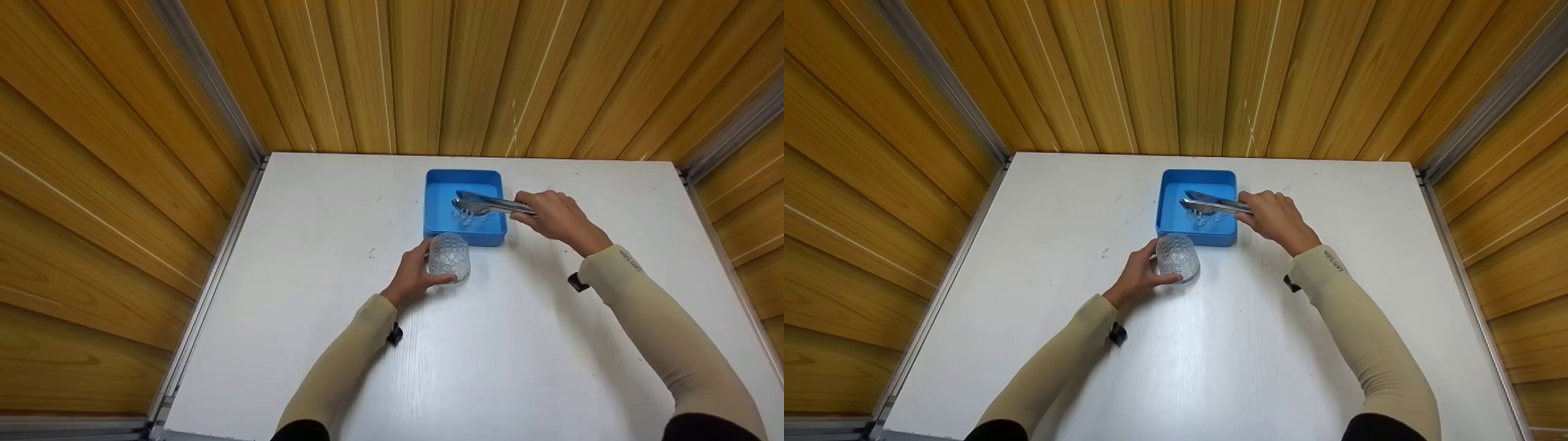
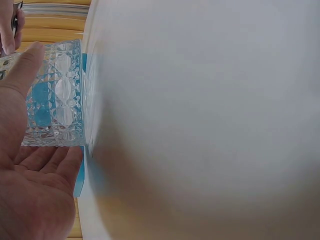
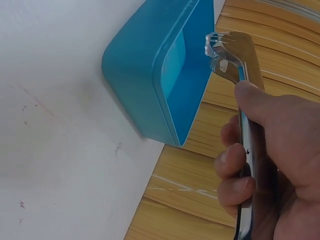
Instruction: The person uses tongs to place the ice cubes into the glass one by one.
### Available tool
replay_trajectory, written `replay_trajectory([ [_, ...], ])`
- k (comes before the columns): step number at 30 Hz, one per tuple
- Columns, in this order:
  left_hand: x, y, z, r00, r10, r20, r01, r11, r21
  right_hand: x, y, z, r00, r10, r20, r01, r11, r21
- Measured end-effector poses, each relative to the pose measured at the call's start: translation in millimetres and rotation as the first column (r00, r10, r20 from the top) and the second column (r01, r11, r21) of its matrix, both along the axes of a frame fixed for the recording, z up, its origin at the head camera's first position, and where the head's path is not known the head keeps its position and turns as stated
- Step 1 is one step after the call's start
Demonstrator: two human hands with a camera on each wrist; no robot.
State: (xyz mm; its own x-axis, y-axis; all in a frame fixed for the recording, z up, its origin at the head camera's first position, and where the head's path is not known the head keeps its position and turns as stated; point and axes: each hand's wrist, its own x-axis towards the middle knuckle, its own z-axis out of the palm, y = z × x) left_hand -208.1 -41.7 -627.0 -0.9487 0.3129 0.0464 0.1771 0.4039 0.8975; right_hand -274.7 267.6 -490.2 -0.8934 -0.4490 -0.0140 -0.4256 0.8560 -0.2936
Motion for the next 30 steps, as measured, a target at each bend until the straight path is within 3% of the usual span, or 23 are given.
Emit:
replay_trajectory([
  [14, 0.0, -0.2, -0.5, 1.000, -0.002, -0.013, 0.002, 1.000, 0.004, 21.2, -9.1, 18.0, 0.997, 0.081, 0.002, -0.081, 0.997, -0.014],
  [21, -2.0, -1.3, -1.5, 0.998, -0.025, -0.064, 0.025, 1.000, -0.003, 29.3, -13.8, 19.7, 0.986, 0.163, -0.037, -0.164, 0.986, -0.034],
  [30, -2.6, -1.2, -2.5, 0.998, -0.028, -0.047, 0.029, 0.999, 0.023, 36.1, -18.4, 20.3, 0.981, 0.194, 0.003, -0.194, 0.981, -0.016],
])
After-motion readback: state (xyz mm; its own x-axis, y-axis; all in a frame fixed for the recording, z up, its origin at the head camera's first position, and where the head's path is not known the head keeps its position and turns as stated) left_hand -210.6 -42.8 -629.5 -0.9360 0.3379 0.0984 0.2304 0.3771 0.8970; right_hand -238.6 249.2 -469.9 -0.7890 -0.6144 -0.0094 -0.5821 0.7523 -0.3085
